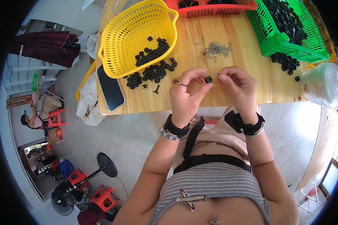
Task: Inspecting and sorting small black plastic components on a table.
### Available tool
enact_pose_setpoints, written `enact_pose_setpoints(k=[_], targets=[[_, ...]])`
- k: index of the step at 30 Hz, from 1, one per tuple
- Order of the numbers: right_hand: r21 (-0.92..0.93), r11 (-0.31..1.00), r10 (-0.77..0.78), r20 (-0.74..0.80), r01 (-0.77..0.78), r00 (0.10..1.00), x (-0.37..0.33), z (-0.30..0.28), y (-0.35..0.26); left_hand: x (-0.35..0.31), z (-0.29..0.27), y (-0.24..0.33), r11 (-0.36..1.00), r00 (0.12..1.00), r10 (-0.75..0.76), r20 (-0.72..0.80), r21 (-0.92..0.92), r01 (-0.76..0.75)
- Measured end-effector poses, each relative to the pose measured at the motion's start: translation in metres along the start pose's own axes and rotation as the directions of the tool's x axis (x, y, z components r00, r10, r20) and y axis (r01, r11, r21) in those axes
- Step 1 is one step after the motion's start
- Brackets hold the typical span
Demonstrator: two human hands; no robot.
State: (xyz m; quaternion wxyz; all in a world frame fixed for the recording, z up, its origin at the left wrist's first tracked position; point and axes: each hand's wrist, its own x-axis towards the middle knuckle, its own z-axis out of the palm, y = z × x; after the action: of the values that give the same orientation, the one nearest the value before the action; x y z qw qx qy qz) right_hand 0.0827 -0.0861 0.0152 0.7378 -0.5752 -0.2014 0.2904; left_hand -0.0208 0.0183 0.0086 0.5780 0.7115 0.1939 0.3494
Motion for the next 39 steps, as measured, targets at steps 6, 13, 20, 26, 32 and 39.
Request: enact_pose_setpoints(k=[6, 13, 20, 26, 32, 39], targets=[[-0.272, 0.947, -0.159, 0.072, 0.173, 0.985, -0.001, 0.001, 0.005, -0.002, -0.005, -0.002, 0.997, 1.0, -0.013, 0.015, 0.077, 0.012], [-0.352, 0.914, -0.184, 0.085, 0.203, 0.979, -0.001, 0.002, 0.005, -0.003, -0.006, -0.004, 0.997, 1.0, 0.016, 0.004, 0.07, -0.016], [-0.383, 0.911, -0.138, 0.063, 0.152, 0.988, -0.002, 0.001, 0.006, -0.003, -0.007, 0.003, 0.996, 0.999, -0.021, 0.041, 0.085, 0.018], [-0.308, 0.941, -0.115, 0.105, 0.142, 0.988, -0.001, 0.001, 0.003, -0.001, -0.006, 0.003, 0.984, 0.994, 0.108, 0.028, 0.136, -0.111], [-0.201, 0.979, -0.011, 0.153, 0.042, 0.988, 0.0, -0.002, 0.003, -0.001, -0.009, 0.003, 0.981, 0.991, 0.115, 0.073, 0.146, -0.125], [-0.333, 0.934, -0.079, 0.161, 0.13, 0.984, -0.002, 0.0, 0.002, -0.004, -0.008, -0.001, 0.994, 0.994, -0.011, 0.11, 0.112, -0.001]])
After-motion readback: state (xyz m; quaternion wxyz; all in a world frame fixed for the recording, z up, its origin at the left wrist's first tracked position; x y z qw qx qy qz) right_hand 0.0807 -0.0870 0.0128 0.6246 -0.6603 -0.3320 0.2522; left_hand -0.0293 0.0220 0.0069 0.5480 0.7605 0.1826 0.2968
